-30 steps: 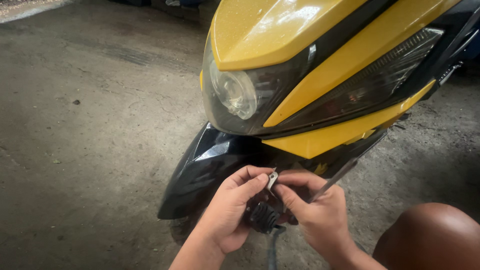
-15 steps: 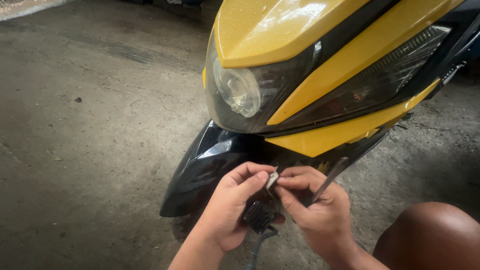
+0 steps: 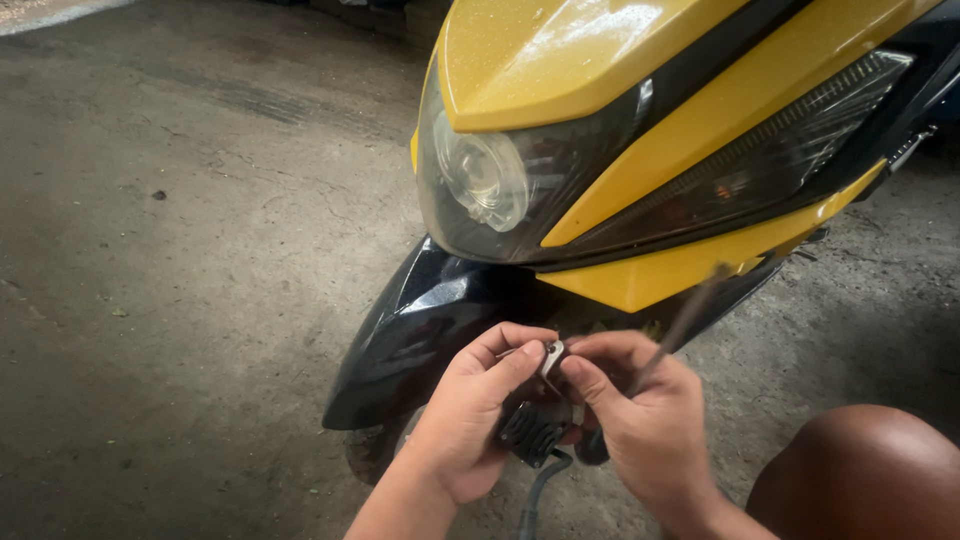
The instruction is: The person assembles a small auxiliary light by hand, inserting a bolt and nut, and then mounts the light onto the front fairing of a yellow scooter using a screwdriver.
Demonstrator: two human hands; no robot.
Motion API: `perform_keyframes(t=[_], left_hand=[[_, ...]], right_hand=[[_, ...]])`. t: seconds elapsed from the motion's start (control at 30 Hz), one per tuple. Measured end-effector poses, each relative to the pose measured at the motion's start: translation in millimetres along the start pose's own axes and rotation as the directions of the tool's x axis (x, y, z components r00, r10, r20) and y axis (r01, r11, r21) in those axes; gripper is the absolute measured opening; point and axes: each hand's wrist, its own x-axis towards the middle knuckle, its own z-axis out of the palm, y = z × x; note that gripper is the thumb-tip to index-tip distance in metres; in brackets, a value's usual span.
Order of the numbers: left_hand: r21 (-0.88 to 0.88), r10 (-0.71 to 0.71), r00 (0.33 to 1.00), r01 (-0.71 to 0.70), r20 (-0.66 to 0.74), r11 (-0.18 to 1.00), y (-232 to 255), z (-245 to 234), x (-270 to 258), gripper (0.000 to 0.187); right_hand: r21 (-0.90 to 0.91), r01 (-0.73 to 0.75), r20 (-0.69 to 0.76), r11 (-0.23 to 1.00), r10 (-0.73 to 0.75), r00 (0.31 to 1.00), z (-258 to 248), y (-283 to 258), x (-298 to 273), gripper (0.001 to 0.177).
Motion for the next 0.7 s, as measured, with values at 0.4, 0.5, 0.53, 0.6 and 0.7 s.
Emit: perform_keyframes(t=[0.4, 0.5, 0.53, 0.6, 0.7], left_hand=[[0.143, 0.078, 0.995, -0.067, -0.069, 0.987, -3, -5, 4, 0.019], [0.235, 0.175, 0.982, -0.153, -0.076, 0.960, -8, -7, 9, 0.019], [0.234, 0.173, 0.982, -0.152, -0.075, 0.960, -10, -6, 10, 0.019], [0.252, 0.169, 0.973, -0.126, -0.158, 0.959, -13, -5, 13, 0.020], [0.350, 0.238, 0.956, -0.168, -0.169, 0.922, -15, 0, 16, 0.020]], right_hand=[[-0.034, -0.025, 0.017, 0.999, 0.026, 1.000, 1, 10, -4, 0.020], [-0.033, -0.094, 0.015, 0.995, 0.095, 0.995, 1, 15, -3, 0.020], [-0.037, -0.141, -0.004, 0.989, 0.141, 0.990, 2, 16, -2, 0.020], [0.017, -0.154, -0.005, 0.988, 0.154, 0.988, 3, 19, -3, 0.020], [0.073, -0.138, -0.017, 0.988, 0.140, 0.990, 0, 23, -4, 0.020]])
